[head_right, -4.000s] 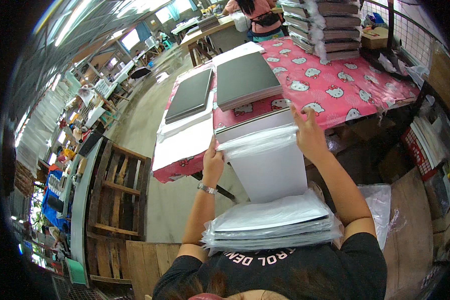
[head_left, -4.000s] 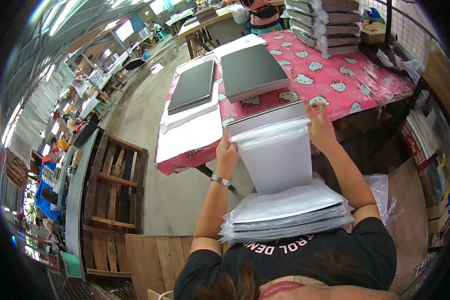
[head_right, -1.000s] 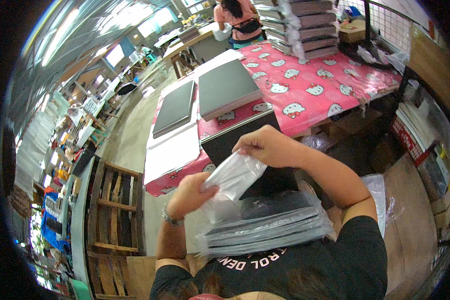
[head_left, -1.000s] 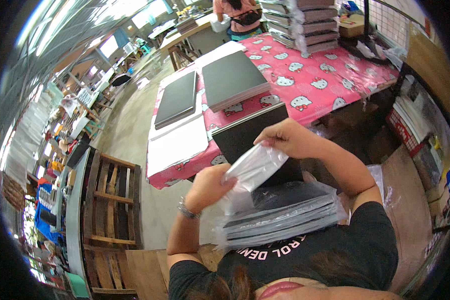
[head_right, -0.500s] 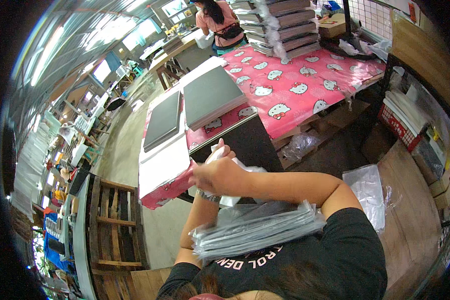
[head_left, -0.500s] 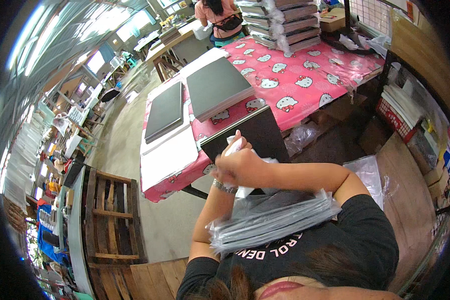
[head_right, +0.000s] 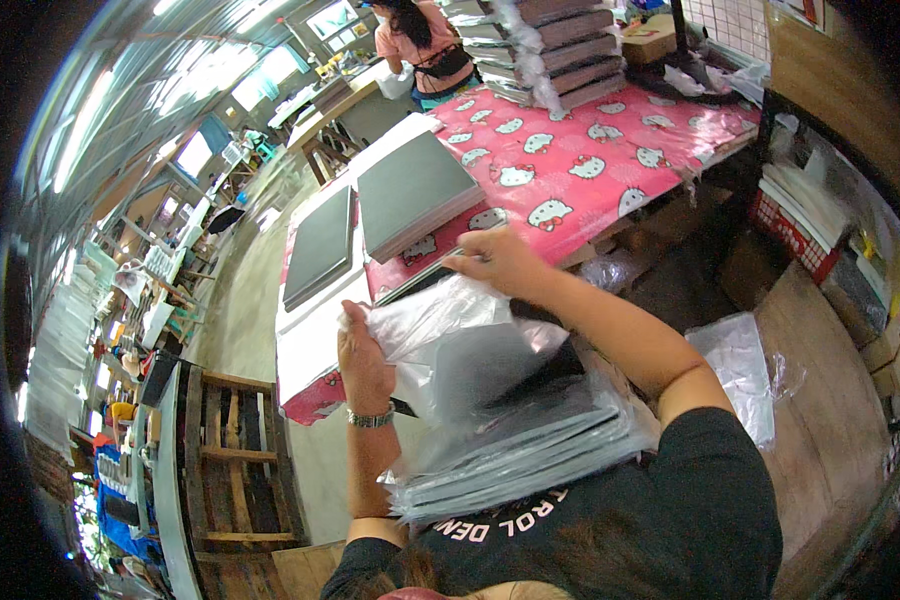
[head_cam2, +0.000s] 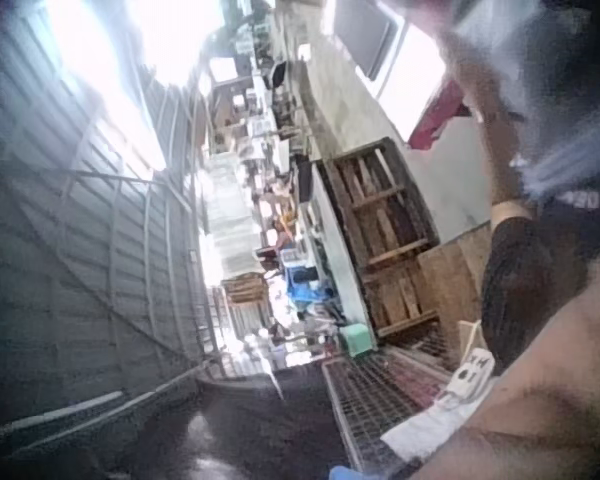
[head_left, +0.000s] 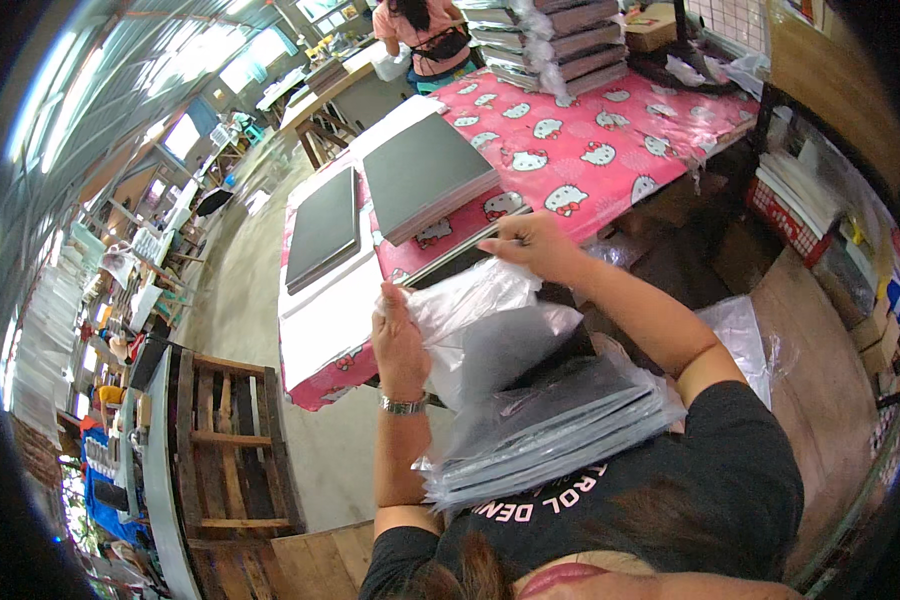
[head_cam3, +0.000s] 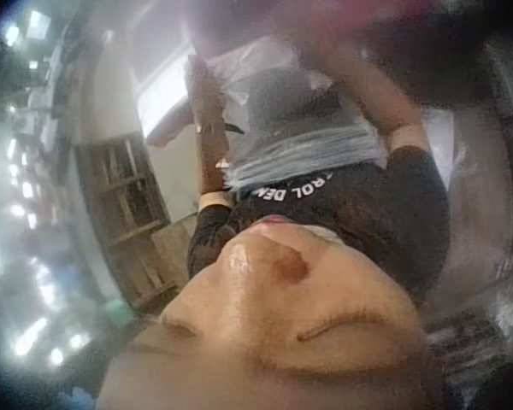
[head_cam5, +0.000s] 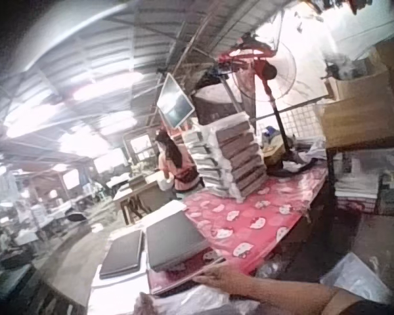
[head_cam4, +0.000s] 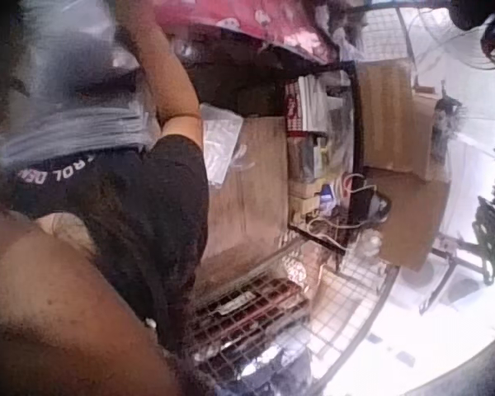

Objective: The person places black folders into individual plastic bags and stacks them on a table.

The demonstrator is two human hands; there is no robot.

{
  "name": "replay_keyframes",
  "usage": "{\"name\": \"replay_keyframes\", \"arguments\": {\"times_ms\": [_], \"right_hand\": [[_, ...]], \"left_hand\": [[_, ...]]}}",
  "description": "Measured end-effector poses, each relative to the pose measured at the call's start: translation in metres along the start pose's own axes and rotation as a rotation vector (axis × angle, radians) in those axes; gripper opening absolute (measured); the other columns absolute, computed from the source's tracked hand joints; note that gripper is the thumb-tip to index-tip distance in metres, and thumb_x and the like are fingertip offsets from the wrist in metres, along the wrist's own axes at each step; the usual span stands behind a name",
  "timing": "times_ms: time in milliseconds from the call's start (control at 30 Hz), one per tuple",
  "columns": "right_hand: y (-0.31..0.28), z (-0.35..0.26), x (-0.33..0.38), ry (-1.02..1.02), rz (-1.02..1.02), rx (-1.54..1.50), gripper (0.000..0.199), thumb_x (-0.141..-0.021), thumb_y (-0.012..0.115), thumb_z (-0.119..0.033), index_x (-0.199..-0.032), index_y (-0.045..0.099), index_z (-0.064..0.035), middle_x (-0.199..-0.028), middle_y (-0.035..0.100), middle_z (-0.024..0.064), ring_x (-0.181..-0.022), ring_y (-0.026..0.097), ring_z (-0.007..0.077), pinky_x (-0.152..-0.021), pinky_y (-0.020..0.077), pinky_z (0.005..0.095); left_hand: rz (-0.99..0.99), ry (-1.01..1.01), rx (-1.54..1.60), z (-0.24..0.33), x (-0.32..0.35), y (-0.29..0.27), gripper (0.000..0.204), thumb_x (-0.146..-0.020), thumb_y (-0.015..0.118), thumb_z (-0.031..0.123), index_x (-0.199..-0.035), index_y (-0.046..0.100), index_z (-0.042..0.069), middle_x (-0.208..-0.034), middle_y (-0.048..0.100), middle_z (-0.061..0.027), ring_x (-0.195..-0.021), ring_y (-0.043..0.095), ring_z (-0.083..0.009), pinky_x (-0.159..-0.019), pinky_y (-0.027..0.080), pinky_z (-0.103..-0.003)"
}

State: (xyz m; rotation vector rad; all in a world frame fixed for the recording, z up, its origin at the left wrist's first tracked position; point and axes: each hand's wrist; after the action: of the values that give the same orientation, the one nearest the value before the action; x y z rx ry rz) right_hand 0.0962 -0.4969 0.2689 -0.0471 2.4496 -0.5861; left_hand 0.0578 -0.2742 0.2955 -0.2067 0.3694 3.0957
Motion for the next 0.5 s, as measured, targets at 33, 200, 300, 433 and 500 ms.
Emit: {"name": "replay_keyframes", "arguments": {"times_ms": [33,200,300,433,500], "right_hand": [[-0.013,0.001,-0.004,0.085,-0.144,0.151,0.042,-0.084,0.062,-0.041,-0.076,0.059,0.0004,-0.064,0.06,0.0116,-0.06,0.061,0.0205,-0.058,0.0482,0.0352],[0.007,-0.027,-0.018,-0.219,-0.256,-0.147,0.029,-0.082,0.066,-0.029,-0.089,0.062,-0.0018,-0.076,0.062,0.0122,-0.07,0.056,0.0182,-0.068,0.044,0.0316],[0.011,-0.038,-0.018,-0.005,-0.303,-0.09,0.022,-0.077,0.07,-0.02,-0.085,0.061,-0.0008,-0.072,0.062,0.0083,-0.068,0.055,0.012,-0.065,0.0439,0.0288],[0.021,-0.031,-0.014,0.014,-0.145,-0.471,0.018,-0.074,0.073,-0.013,-0.083,0.063,-0.0021,-0.071,0.063,0.0031,-0.068,0.056,0.0089,-0.065,0.0456,0.0256],[0.017,-0.027,-0.009,0.066,-0.118,-0.588,0.018,-0.075,0.074,-0.014,-0.084,0.064,-0.0024,-0.074,0.064,0.0033,-0.072,0.057,0.0097,-0.068,0.0468,0.0256]], "left_hand": [[-0.073,0.092,-0.089,0.002,-0.007,-0.02,0.04,-0.095,0.045,0.044,-0.073,0.05,0.011,-0.063,0.044,0.0059,-0.059,0.046,-0.0063,-0.053,0.042,-0.026],[-0.218,0.236,-0.131,-0.01,-0.015,-0.008,0.014,-0.089,0.062,0.019,-0.084,0.059,0.005,-0.077,0.056,0.0024,-0.063,0.047,-0.0065,-0.057,0.038,-0.022],[-0.184,0.03,0.106,0.004,-0.003,0.017,0.006,-0.083,0.065,0.008,-0.087,0.061,0.006,-0.084,0.062,0.0005,-0.072,0.057,-0.0095,-0.066,0.045,-0.024],[-0.019,-0.078,0.284,-0.024,-0.007,-0.001,0.013,-0.08,0.064,0.0,-0.091,0.062,0.005,-0.088,0.064,-0.0017,-0.076,0.06,-0.0121,-0.07,0.048,-0.026],[-0.012,0.035,0.245,-0.028,-0.004,0.001,0.009,-0.078,0.067,0.001,-0.085,0.063,0.005,-0.082,0.063,-0.0009,-0.073,0.058,-0.0104,-0.067,0.046,-0.025]]}}
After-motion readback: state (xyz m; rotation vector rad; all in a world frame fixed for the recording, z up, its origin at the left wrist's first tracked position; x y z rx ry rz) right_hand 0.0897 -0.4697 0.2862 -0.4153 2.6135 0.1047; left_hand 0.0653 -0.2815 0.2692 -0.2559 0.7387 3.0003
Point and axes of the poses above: each hand's wrist, its own x-axis away from the middle knuckle, its own y-axis out of the palm, z = x × y
